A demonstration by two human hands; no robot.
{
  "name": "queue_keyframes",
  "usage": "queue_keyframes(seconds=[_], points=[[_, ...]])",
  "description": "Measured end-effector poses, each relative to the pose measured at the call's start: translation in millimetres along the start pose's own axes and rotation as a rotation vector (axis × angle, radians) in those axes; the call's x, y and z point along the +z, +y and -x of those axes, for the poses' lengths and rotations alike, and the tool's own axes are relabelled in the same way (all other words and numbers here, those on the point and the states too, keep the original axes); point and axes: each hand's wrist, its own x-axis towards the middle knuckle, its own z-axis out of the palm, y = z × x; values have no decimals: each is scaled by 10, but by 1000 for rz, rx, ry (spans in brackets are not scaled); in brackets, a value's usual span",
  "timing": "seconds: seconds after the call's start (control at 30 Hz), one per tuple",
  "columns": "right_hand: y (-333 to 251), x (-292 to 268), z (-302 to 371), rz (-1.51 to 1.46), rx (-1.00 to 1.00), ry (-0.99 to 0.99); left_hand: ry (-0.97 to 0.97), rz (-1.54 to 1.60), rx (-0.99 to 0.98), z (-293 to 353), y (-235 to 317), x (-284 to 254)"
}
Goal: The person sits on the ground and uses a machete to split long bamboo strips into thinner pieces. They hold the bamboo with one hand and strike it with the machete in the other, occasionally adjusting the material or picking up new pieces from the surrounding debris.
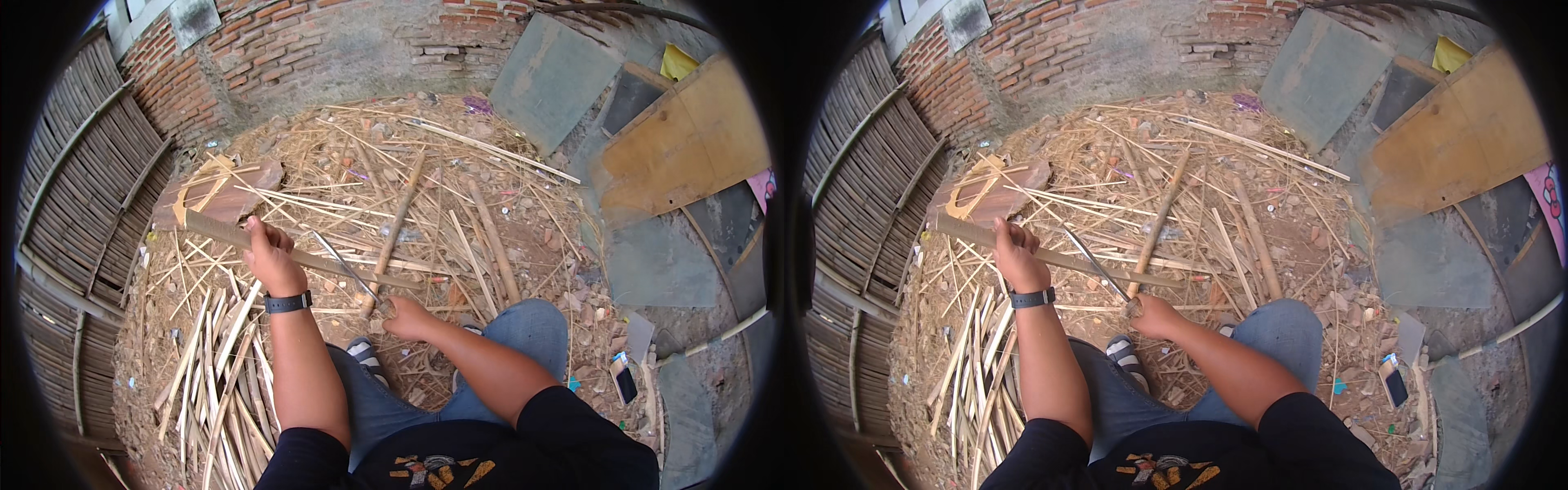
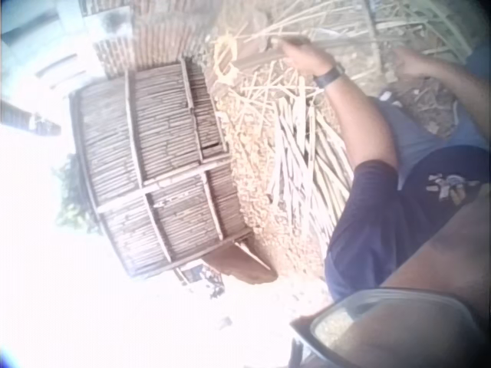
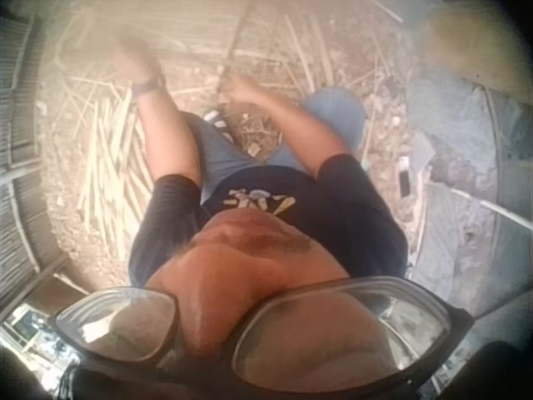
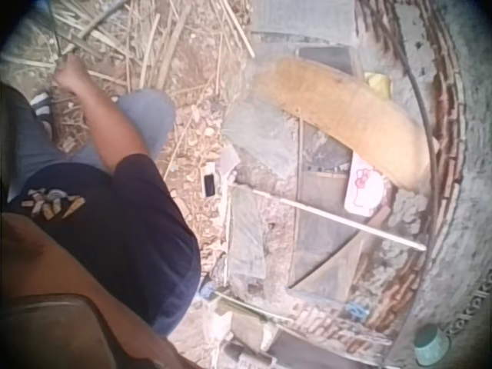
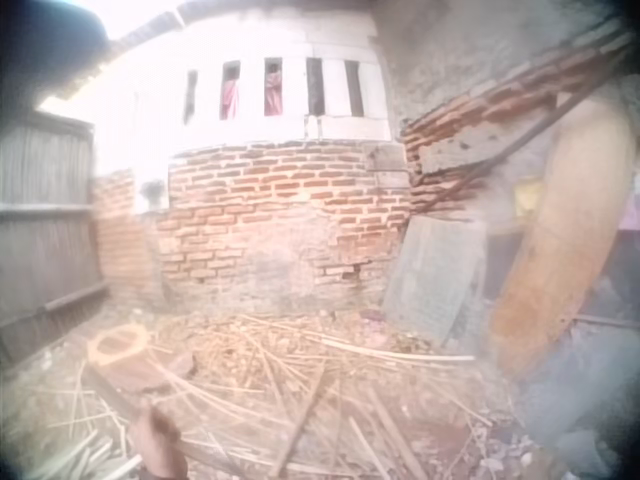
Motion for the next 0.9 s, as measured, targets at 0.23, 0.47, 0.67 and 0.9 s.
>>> queue_keyframes(seconds=[0.23,0.47,0.67,0.9], points=[[31,67,-2,56,-74,51,-27,10,-4,-14,-6,-41],[107,64,-35,71,-51,53,-10,0,-8,-28,9,-40],[83,16,-29,9,-7,-4,-16,9,-4,-25,-17,-44],[-117,-41,78,-25,-17,-46,2,0,0,-38,-11,-40]])
